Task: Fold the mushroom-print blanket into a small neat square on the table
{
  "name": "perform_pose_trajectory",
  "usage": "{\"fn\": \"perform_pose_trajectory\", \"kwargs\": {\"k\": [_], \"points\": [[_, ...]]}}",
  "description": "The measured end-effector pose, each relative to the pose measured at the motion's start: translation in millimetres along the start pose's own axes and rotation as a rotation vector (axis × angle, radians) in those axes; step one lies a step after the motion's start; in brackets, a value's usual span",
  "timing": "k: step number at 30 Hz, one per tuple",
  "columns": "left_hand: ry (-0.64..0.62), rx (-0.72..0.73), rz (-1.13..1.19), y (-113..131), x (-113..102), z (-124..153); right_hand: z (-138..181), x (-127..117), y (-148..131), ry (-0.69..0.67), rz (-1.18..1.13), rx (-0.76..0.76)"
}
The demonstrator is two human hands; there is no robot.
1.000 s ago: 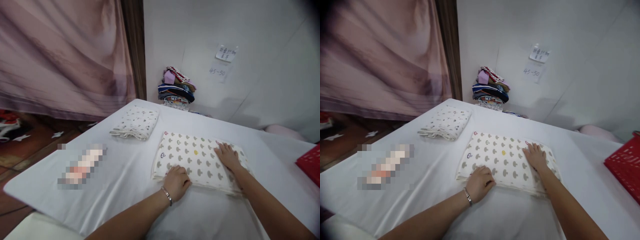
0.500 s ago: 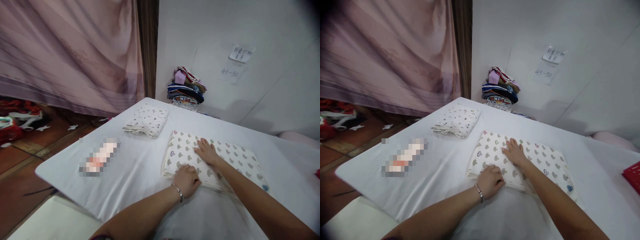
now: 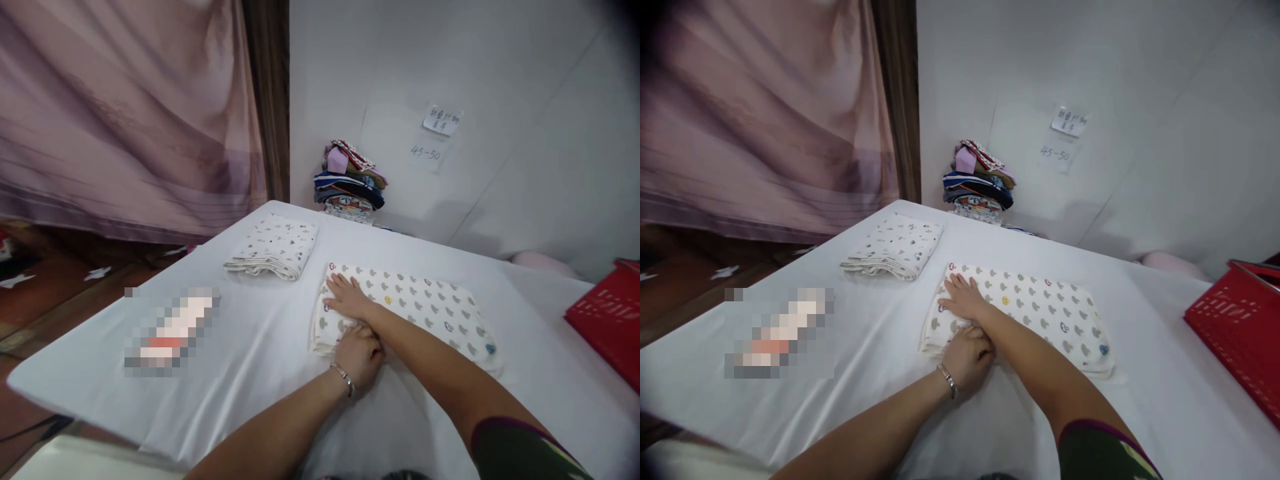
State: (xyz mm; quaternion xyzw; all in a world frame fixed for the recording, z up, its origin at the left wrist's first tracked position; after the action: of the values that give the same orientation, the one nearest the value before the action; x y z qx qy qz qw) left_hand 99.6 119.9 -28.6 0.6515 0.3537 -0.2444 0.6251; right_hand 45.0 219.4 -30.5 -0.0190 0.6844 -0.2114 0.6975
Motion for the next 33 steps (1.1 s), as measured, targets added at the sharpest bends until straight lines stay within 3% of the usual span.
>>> {"fn": "perform_pose_trajectory", "kwargs": {"k": [6,12,16,20,22,26,30,33], "points": [[-0.032,-0.018,-0.056,1.5,-3.3,0.6,57.9,-26.1,27.1,0.113,0.043,0.12],[-0.038,-0.033,-0.035,1.8,-5.6,-0.4,143.5,-18.4,83.3,0.136,0.166,0.431],[-0.038,-0.008,-0.014,1.0,-7.8,-1.8,162.1,-12.7,93.2,0.135,0.099,0.539],[-0.06,0.017,0.016,0.4,-10.0,-2.8,181.7,-28.6,91.2,0.187,0.123,0.523],[-0.077,0.013,0.024,0.0,-10.6,-3.1,210.3,-35.0,98.0,0.197,0.185,0.576],[-0.09,0.03,0.008,1.9,-11.7,-3.4,287.8,-31.9,125.6,0.218,0.235,0.847],[-0.098,0.054,-0.009,4.3,-12.8,-4.3,326.3,-25.9,143.5,0.368,0.048,0.908],[-0.103,0.061,-0.006,4.6,-13.1,-4.9,347.5,-36.4,149.8,0.677,-0.143,0.942]]}}
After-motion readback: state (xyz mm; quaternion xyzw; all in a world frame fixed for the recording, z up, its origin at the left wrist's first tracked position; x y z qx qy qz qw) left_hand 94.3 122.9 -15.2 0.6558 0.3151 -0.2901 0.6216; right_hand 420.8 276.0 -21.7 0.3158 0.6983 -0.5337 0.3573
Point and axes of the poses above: each hand's wrist, its own z-axis away from the middle knuckle, its own x-axis out of the palm, y = z × x, the point moved 6 cm from there along -z, towards the middle knuckle, and after that the axes turned 15 degrees about -x, right-handed, at the moved point
